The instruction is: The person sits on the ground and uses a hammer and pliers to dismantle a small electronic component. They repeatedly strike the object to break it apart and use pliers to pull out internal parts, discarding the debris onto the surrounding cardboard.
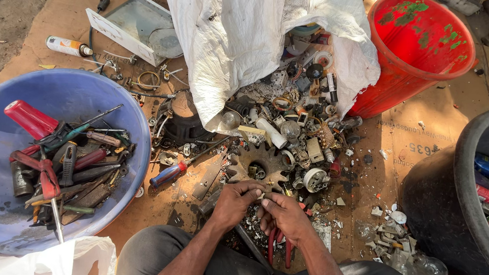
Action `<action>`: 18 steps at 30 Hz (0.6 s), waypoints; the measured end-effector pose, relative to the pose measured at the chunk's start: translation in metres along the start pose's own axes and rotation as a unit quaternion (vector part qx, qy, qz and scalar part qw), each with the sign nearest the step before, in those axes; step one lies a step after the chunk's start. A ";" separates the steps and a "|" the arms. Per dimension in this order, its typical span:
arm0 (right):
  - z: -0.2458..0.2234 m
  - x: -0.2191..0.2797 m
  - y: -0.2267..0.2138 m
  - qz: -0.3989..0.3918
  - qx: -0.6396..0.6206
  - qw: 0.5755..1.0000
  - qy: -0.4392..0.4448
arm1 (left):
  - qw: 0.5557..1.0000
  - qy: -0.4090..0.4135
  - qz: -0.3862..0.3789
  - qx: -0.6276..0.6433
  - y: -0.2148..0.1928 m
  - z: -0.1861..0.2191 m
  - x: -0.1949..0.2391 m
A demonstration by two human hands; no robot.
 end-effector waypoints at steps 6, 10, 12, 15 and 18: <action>-0.015 0.001 0.005 0.046 0.183 0.981 -0.048 | 0.997 -0.001 0.003 0.073 0.002 -0.016 -0.010; -0.035 0.011 0.003 0.156 0.336 0.913 -0.170 | 0.996 0.009 0.031 0.085 0.005 -0.020 -0.016; -0.052 0.025 0.014 0.198 0.386 0.845 -0.314 | 0.996 -0.001 0.059 0.072 0.008 -0.024 -0.013; -0.059 0.038 0.027 0.223 0.413 0.769 -0.434 | 0.992 -0.041 0.107 0.059 0.006 -0.033 -0.009; -0.056 0.028 0.023 0.228 0.412 0.794 -0.386 | 0.965 -0.082 0.098 0.228 0.011 -0.045 -0.012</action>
Point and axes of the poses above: each hand's wrist, its own x-axis away from the middle knuckle, its own y-axis out of the palm, z = x × y, the point moved 9 cm from there along -x, towards the middle knuckle, and after that the axes turned 8 degrees about -x, right-handed, at the moved point
